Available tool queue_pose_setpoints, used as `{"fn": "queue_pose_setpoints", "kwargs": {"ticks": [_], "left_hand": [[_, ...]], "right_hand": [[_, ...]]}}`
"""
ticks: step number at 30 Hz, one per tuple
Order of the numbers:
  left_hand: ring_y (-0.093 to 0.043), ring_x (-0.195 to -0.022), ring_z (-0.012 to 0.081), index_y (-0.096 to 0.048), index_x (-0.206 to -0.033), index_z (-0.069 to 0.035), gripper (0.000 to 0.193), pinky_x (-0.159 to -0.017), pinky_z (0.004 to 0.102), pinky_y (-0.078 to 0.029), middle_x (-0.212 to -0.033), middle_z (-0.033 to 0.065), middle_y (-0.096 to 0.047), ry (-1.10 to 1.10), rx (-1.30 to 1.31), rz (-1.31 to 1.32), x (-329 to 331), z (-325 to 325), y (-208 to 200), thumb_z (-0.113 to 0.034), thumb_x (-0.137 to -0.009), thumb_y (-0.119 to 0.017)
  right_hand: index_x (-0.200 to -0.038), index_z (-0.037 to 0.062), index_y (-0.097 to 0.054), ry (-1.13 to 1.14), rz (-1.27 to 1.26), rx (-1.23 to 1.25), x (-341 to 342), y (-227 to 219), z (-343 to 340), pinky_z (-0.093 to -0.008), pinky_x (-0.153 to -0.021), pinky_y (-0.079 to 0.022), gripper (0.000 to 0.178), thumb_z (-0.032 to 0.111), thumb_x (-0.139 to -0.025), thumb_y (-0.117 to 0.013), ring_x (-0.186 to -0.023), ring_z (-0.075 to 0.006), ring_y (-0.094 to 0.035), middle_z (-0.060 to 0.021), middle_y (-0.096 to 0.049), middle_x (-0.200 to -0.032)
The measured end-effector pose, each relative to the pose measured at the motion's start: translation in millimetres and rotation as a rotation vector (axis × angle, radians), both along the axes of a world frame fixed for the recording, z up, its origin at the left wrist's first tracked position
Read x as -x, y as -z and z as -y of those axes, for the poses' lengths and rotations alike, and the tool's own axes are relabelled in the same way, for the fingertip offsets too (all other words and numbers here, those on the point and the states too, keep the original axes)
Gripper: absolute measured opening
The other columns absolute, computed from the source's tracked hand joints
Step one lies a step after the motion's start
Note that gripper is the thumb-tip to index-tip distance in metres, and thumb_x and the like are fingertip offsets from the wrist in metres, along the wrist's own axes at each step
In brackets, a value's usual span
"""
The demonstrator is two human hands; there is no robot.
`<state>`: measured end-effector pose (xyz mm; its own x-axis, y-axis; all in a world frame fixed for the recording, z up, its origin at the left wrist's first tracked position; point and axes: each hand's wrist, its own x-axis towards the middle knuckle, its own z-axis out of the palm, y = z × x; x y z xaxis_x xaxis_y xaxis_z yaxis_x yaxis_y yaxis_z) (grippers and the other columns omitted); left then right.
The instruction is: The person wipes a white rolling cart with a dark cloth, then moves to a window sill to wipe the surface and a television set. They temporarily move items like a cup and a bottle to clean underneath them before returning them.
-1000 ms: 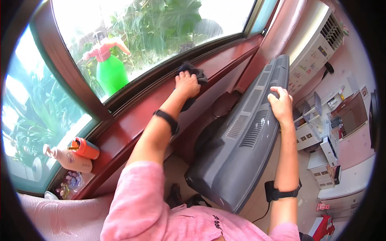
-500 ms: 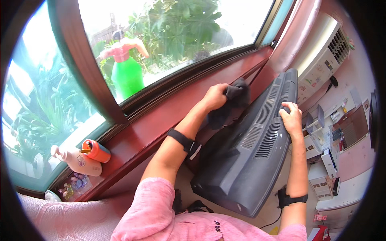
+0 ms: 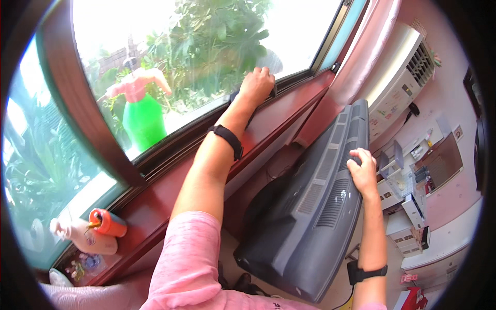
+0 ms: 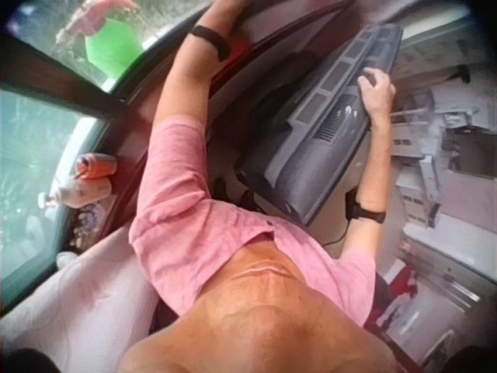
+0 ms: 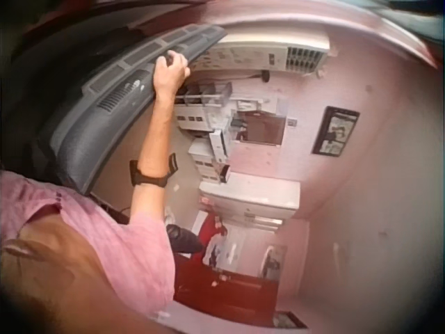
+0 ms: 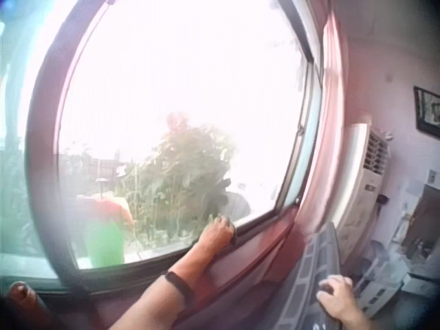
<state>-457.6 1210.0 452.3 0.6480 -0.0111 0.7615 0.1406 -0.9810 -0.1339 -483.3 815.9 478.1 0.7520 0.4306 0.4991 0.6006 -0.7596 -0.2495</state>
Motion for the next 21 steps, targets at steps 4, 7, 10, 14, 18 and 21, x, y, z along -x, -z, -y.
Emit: {"fn": "queue_pose_setpoints", "kwargs": {"ticks": [4, 7, 10, 14, 18, 21], "left_hand": [[-0.065, -0.084, 0.0299, -0.063, -0.09, -0.006, 0.013, -0.074, 0.042, -0.056, -0.092, 0.0126, -0.063, -0.039, 0.241, -0.086, -55.9, 0.6, 56.5, -0.015, -0.086, -0.054], [-0.058, -0.096, 0.0328, -0.073, -0.092, -0.007, 0.022, -0.075, 0.0458, -0.05, -0.092, 0.0122, -0.069, -0.24, -0.036, -0.298, -69.8, 7.6, 86.5, -0.017, -0.086, -0.054], [-0.057, -0.094, 0.0287, -0.073, -0.09, -0.008, 0.022, -0.077, 0.0423, -0.048, -0.089, 0.0061, -0.07, -0.272, -0.078, -0.444, -60.6, 11.8, 96.4, -0.018, -0.085, -0.055], [-0.063, -0.095, 0.025, -0.073, -0.091, -0.011, 0.018, -0.078, 0.0356, -0.051, -0.095, 0.0043, -0.071, -0.206, 0.095, -0.535, -24.9, 2.9, 85.7, -0.021, -0.084, -0.06], [-0.068, -0.099, 0.0259, -0.075, -0.097, -0.012, 0.02, -0.08, 0.0344, -0.055, -0.104, 0.0081, -0.072, -0.153, 0.191, -0.772, 23.8, -9.2, 60.9, -0.018, -0.081, -0.065], [-0.068, -0.099, 0.0292, -0.074, -0.097, -0.006, 0.024, -0.083, 0.039, -0.055, -0.105, 0.0152, -0.07, -0.185, 0.278, -0.773, 69.9, -15.0, 48.6, -0.013, -0.077, -0.063]], "right_hand": [[-0.1, 0.0018, -0.066, 0.006, 0.011, 0.014, -1.8, 0.3, 0.5, -0.0422, -0.103, -0.037, 0.03, 0.015, -0.073, -0.063, -0.115, -0.035, -0.052, -0.0175, -0.061, -0.115], [-0.101, 0.0023, -0.067, 0.005, 0.001, 0.026, -4.1, -0.3, 0.0, -0.0429, -0.104, -0.036, 0.03, 0.016, -0.074, -0.063, -0.117, -0.0358, -0.051, -0.0185, -0.059, -0.12], [-0.102, 0.0017, -0.067, 0.01, -0.024, 0.039, -2.9, -1.2, 0.2, -0.0432, -0.104, -0.037, 0.031, 0.017, -0.076, -0.063, -0.117, -0.0363, -0.051, -0.0195, -0.059, -0.121], [-0.102, 0.0007, -0.067, -0.003, -0.031, 0.044, -0.4, -1.5, 2.3, -0.0427, -0.104, -0.037, 0.032, 0.018, -0.076, -0.062, -0.118, -0.0351, -0.052, -0.0194, -0.06, -0.12], [-0.102, 0.0013, -0.067, -0.012, -0.014, 0.02, -2.9, -1.0, 2.5, -0.0416, -0.102, -0.037, 0.032, 0.019, -0.076, -0.062, -0.114, -0.0352, -0.053, -0.0184, -0.061, -0.118], [-0.102, 0.0032, -0.066, -0.043, -0.03, -0.003, -5.9, -0.1, 2.5, -0.0408, -0.099, -0.039, 0.03, 0.019, -0.076, -0.062, -0.111, -0.0352, -0.055, -0.0163, -0.063, -0.115]]}}
